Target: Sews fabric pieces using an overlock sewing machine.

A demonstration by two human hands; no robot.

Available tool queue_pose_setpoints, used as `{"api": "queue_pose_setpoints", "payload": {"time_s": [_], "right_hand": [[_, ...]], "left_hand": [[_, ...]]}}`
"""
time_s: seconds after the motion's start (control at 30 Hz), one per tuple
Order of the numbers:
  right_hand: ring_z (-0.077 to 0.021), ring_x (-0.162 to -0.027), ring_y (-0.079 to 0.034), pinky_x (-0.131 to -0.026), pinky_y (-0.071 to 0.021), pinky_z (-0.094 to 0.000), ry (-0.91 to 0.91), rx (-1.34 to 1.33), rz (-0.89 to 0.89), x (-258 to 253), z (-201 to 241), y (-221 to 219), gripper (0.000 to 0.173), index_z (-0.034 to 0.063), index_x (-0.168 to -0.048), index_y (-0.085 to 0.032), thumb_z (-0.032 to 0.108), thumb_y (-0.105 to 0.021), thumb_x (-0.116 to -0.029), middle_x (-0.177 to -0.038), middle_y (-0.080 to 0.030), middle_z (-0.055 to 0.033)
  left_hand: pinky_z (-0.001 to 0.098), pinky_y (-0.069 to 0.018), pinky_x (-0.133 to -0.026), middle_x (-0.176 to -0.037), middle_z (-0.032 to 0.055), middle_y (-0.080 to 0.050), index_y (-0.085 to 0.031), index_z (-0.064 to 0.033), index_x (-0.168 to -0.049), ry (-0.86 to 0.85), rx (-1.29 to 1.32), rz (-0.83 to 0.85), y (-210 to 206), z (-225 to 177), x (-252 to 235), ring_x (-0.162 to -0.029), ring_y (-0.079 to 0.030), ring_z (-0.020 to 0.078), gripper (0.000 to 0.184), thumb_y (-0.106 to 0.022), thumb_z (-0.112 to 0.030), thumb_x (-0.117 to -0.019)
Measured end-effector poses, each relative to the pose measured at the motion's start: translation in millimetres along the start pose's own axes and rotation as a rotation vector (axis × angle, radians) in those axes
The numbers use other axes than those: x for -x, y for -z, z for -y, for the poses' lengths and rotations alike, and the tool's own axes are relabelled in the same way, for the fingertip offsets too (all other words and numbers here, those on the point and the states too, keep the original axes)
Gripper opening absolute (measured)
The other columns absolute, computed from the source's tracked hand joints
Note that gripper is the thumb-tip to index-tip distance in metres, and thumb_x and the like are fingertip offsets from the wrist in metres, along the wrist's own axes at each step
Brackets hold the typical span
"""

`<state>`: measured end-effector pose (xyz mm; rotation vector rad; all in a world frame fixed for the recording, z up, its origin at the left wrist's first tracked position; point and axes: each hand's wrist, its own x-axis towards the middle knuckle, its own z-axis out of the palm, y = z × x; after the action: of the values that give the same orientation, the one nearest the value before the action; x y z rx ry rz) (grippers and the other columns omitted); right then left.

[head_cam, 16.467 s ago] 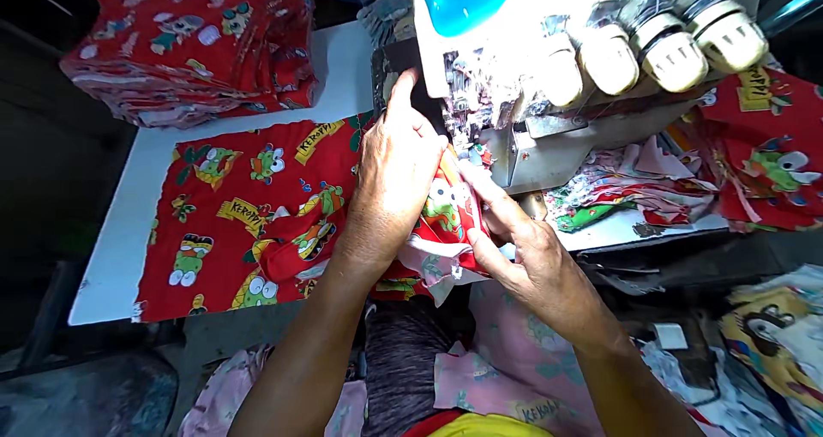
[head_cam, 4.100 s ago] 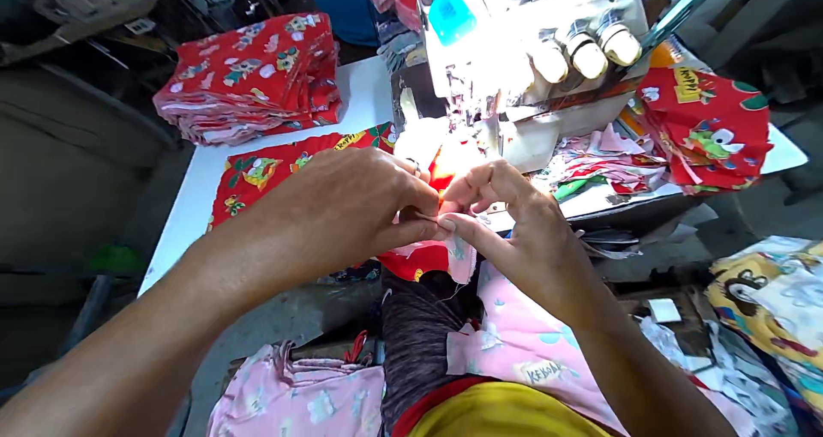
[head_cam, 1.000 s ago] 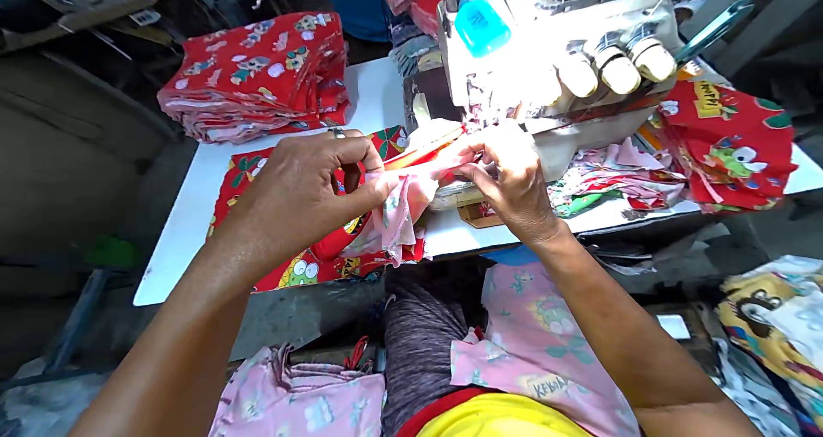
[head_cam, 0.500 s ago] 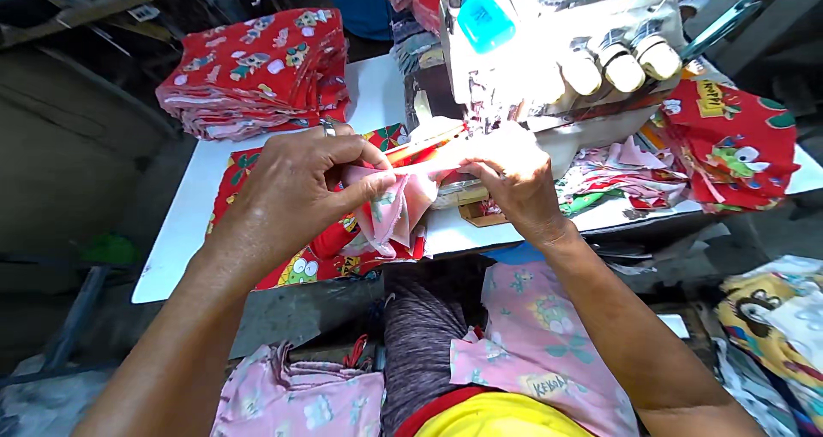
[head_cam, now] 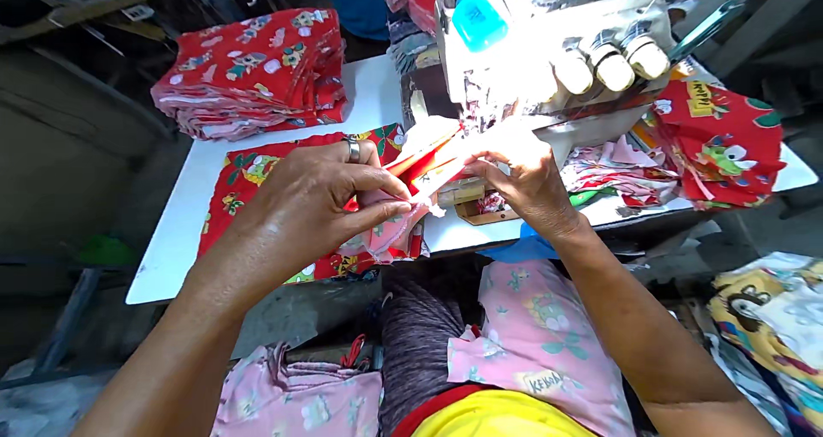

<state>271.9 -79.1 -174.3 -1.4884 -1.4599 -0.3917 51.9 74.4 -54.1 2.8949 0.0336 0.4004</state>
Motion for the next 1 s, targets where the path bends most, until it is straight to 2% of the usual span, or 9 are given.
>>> {"api": "queue_pose_setpoints", "payload": {"time_s": [0.07,0.17,0.23,0.37,0.5,0.6,0.7,0.8,1.0], "right_hand": [[-0.0223,-0.09,-0.065,-0.083,-0.0519,-0.0305,0.0,0.008,0.005,-1.0,1.0,0.3,0.012,0.0026,-0.098,-0.076,0.013,-0.07,-0.0964,-0.093,-0.071,-0.0136],[-0.0259,-0.097,-0.068,-0.089,-0.052,-0.0335,0.032,0.058,0.006,-2.4,0.6,-0.6,0.014,0.0061,-0.104,-0.079,0.013,-0.068,-0.098,-0.097,-0.073,-0.0139],[-0.0259,-0.098,-0.066,-0.088,-0.0509,-0.0333,0.054,0.066,0.023,-4.0,-0.2,-0.4,0.016,0.009,-0.106,-0.08,0.012,-0.066,-0.099,-0.097,-0.072,-0.0134],[-0.0276,-0.105,-0.065,-0.093,-0.0505,-0.0364,0.027,0.046,0.046,-0.1,4.0,4.3,0.012,0.0043,-0.102,-0.077,0.012,-0.068,-0.0975,-0.103,-0.071,-0.0151],[-0.0244,-0.092,-0.067,-0.084,-0.0539,-0.0345,-0.018,0.045,0.059,3.3,7.5,7.7,0.012,0.002,-0.103,-0.074,0.009,-0.07,-0.095,-0.098,-0.07,-0.0134],[-0.0284,-0.105,-0.065,-0.093,-0.0514,-0.0384,0.058,0.116,0.098,12.7,11.0,14.9,0.016,0.0021,-0.107,-0.076,0.007,-0.064,-0.0985,-0.106,-0.07,-0.0151],[-0.0265,-0.115,-0.065,-0.101,-0.0501,-0.0386,0.081,0.175,0.136,21.2,14.2,23.7,0.019,0.0054,-0.105,-0.079,0.004,-0.06,-0.0997,-0.117,-0.073,-0.0101],[-0.025,-0.109,-0.066,-0.094,-0.0505,-0.0369,0.097,0.233,0.153,28.8,14.9,29.4,0.024,0.0076,-0.111,-0.079,0.001,-0.06,-0.0985,-0.119,-0.074,-0.0071],[-0.0252,-0.109,-0.066,-0.092,-0.05,-0.0374,0.112,0.259,0.149,32.7,14.4,30.0,0.027,0.0091,-0.114,-0.079,-0.001,-0.059,-0.098,-0.121,-0.074,-0.0062]], "left_hand": [[0.0183,-0.0377,-0.06,-0.083,-0.0086,-0.055,-0.08,-0.0232,-0.098,-0.017,-0.017,0.004,-1.0,-2.3,-0.2,-0.069,-0.049,-0.0008,0.022,-0.064,-0.039,-0.094],[0.0223,-0.0399,-0.062,-0.084,-0.0079,-0.058,-0.08,-0.0244,-0.099,-0.038,-0.051,0.017,-1.9,-4.5,0.2,-0.071,-0.052,0.002,0.024,-0.062,-0.04,-0.0948],[0.0223,-0.0403,-0.063,-0.084,-0.0079,-0.058,-0.08,-0.0246,-0.1,-0.039,-0.06,0.019,-2.8,-5.2,0.7,-0.072,-0.053,0.0028,0.025,-0.062,-0.041,-0.095],[0.0217,-0.0401,-0.062,-0.084,-0.0076,-0.058,-0.08,-0.024,-0.099,-0.036,-0.056,0.012,-4.3,-4.1,1.0,-0.071,-0.052,0.0021,0.025,-0.061,-0.04,-0.095],[0.0206,-0.0371,-0.057,-0.085,-0.0062,-0.059,-0.08,-0.0214,-0.099,-0.006,-0.04,-0.015,-6.1,-13.0,-0.5,-0.065,-0.048,0.0015,0.022,-0.064,-0.036,-0.0952],[0.0298,-0.0422,-0.055,-0.083,-0.0027,-0.06,-0.08,-0.0205,-0.096,-0.02,-0.067,-0.049,-21.9,-43.1,1.1,-0.064,-0.054,0.0093,0.024,-0.061,-0.036,-0.0956],[0.0311,-0.0404,-0.049,-0.072,-0.0007,-0.06,-0.079,-0.0193,-0.091,-0.05,-0.09,-0.09,-58.4,-73.3,6.6,-0.057,-0.056,0.0134,0.023,-0.06,-0.03,-0.0974],[0.0301,-0.0363,-0.046,-0.069,0.0014,-0.056,-0.08,-0.0196,-0.093,-0.016,-0.151,-0.126,-85.6,-87.6,10.5,-0.055,-0.054,0.0159,0.025,-0.057,-0.029,-0.1],[0.0301,-0.0354,-0.047,-0.068,0.0028,-0.057,-0.08,-0.0193,-0.095,0.062,-0.239,-0.177,-96.1,-101.3,11.7,-0.056,-0.055,0.018,0.025,-0.058,-0.03,-0.1003]]}}
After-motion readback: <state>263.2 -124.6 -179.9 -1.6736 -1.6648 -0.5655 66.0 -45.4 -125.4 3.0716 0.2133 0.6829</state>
